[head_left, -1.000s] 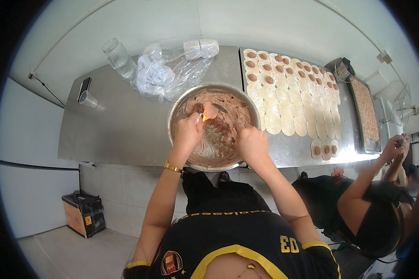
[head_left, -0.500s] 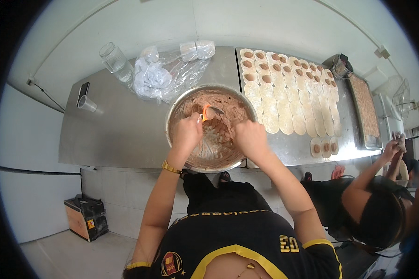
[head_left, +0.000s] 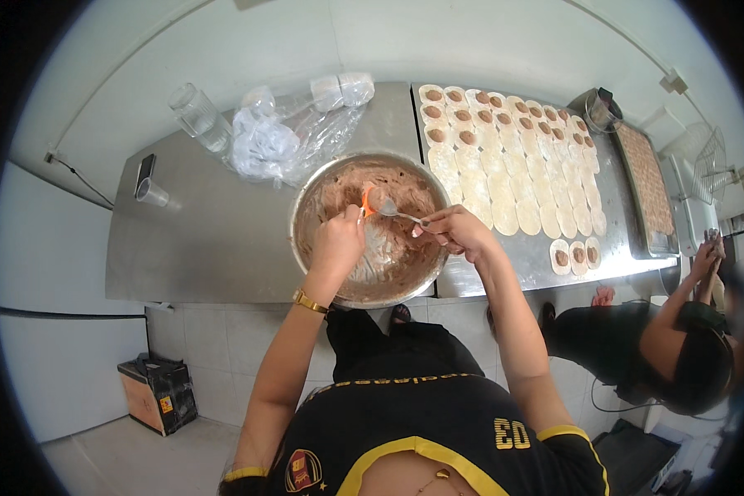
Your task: The person scoops a brown paste from a large metal bowl using an orange scoop and places it onto flat dough pieces arranged on a stainless steel table. A second person works nearby, also handling dough.
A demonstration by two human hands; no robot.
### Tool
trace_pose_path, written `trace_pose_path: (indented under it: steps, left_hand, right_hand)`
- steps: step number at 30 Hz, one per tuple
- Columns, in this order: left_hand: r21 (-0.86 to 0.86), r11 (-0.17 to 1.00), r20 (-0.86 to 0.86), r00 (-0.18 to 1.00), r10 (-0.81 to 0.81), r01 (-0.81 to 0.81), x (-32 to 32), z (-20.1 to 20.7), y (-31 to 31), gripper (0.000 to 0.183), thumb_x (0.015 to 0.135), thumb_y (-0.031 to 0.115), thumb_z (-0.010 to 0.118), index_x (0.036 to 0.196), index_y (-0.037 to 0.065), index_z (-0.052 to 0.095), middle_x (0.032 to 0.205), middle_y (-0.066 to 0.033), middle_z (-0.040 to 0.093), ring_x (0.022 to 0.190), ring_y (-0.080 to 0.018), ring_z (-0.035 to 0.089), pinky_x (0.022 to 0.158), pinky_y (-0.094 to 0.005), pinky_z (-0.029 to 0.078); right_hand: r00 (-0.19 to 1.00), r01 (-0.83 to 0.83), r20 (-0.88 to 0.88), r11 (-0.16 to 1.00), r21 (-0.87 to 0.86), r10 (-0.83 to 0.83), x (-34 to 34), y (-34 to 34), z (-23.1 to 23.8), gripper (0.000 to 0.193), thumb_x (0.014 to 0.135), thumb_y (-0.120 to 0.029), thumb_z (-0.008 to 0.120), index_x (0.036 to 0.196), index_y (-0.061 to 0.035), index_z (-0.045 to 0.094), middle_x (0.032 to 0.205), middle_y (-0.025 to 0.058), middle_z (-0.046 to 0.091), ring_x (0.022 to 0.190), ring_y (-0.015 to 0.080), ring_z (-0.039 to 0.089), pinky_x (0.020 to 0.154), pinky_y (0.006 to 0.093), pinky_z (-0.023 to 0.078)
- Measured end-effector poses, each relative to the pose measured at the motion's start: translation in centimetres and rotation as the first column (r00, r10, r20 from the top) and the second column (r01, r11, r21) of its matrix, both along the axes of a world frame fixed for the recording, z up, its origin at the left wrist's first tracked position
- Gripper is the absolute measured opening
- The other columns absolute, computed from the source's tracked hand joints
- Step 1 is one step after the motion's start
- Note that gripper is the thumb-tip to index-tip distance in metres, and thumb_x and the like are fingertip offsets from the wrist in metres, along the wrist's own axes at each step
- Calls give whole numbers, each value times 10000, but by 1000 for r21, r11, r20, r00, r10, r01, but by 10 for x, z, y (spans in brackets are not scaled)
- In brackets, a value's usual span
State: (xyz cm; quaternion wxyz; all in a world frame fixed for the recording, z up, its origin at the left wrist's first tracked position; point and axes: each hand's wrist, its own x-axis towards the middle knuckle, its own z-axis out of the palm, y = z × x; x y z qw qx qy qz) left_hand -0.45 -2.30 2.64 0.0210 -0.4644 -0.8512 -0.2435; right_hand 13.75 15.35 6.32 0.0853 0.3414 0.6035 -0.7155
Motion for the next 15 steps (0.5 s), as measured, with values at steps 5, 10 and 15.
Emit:
trace_pose_path:
  steps: [5, 10, 15]
  left_hand:
    - [-27, 998, 38, 997, 64, -63, -3, -20, -8, 105, 828, 113, 528, 801, 12, 530, 646, -202, 587, 616, -373, 598, 563, -462, 471]
    - [14, 992, 65, 990, 126, -127, 3, -11, -23, 103, 823, 81, 516, 790, -11, 548, 682, -214, 590, 653, -391, 587, 591, -474, 453]
    - [-85, 989, 87, 988, 129, -122, 7, -9, -14, 117, 815, 114, 528, 793, 2, 552, 668, -215, 588, 647, -390, 589, 595, -473, 463]
  right_hand:
    - [936, 290, -230, 953, 82, -265, 26, 31, 13, 205, 801, -54, 512, 913, 4, 672, 486, -68, 364, 376, 23, 226, 349, 203, 157]
    - [832, 443, -372, 90, 892, -411, 37, 102, 41, 232, 818, -149, 519, 964, -82, 686, 735, 227, 622, 640, 322, 621, 606, 373, 471]
    - [817, -71, -71, -221, 973, -572, 15, 190, -55, 171, 806, -128, 479, 867, -55, 620, 723, 157, 638, 688, 322, 647, 588, 433, 500]
